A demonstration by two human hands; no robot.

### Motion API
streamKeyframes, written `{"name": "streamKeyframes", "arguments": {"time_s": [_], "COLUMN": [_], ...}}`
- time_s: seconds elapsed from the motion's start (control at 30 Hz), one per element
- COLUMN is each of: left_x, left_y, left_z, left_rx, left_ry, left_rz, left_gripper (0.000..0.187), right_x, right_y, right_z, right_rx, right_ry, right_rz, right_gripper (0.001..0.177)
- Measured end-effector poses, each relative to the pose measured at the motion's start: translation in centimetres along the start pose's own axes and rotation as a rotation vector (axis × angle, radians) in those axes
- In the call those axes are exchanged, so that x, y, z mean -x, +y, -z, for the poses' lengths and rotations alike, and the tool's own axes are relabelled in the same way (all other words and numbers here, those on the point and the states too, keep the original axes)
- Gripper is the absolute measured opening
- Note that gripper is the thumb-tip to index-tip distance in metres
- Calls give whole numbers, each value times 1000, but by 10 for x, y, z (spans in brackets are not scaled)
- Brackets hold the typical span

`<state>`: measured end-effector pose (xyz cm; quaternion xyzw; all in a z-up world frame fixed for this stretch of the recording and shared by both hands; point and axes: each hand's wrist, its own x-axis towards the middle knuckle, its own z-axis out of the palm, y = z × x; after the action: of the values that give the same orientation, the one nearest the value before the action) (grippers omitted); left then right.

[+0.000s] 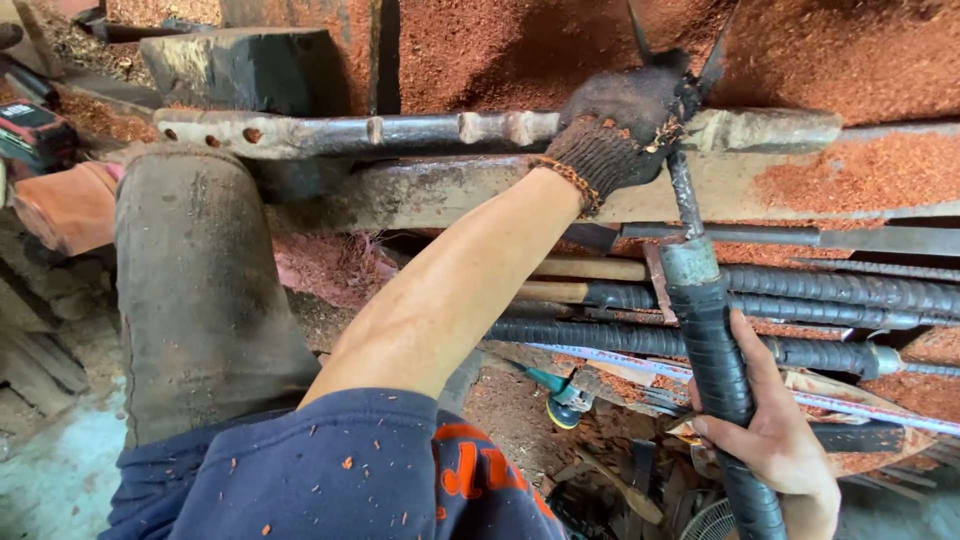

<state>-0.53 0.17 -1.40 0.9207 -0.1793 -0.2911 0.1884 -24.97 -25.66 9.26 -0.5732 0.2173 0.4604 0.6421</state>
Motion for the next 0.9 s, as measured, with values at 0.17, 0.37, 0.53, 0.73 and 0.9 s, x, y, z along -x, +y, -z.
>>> {"name": "streamKeyframes", "arguments": {"time_s": [0.17, 0.37, 0.53, 0.73, 0.9], "left_x": [-4, -9, -5, -2, -1], "left_y": [2, -6, -5, -4, -7], "left_z": [0, -20, -17, -12, -11], "left_rx": [-8, -19, -22, 115, 84], "left_ry": [-115, -133, -87, 37, 20], "left_rz": [114, 86, 18, 46, -7], "left_gripper": [34, 29, 30, 36, 37], "right_x": [9, 6, 4, 5, 3], "right_y": [29, 10, 5, 17, 24], "right_z": [0, -21, -33, -38, -45], "right_rx": [-72, -76, -119, -153, -158], "right_ry": [26, 97, 103, 110, 106], "right_rz": [4, -77, -29, -32, 7], "right_gripper": [123, 123, 119, 119, 118]}}
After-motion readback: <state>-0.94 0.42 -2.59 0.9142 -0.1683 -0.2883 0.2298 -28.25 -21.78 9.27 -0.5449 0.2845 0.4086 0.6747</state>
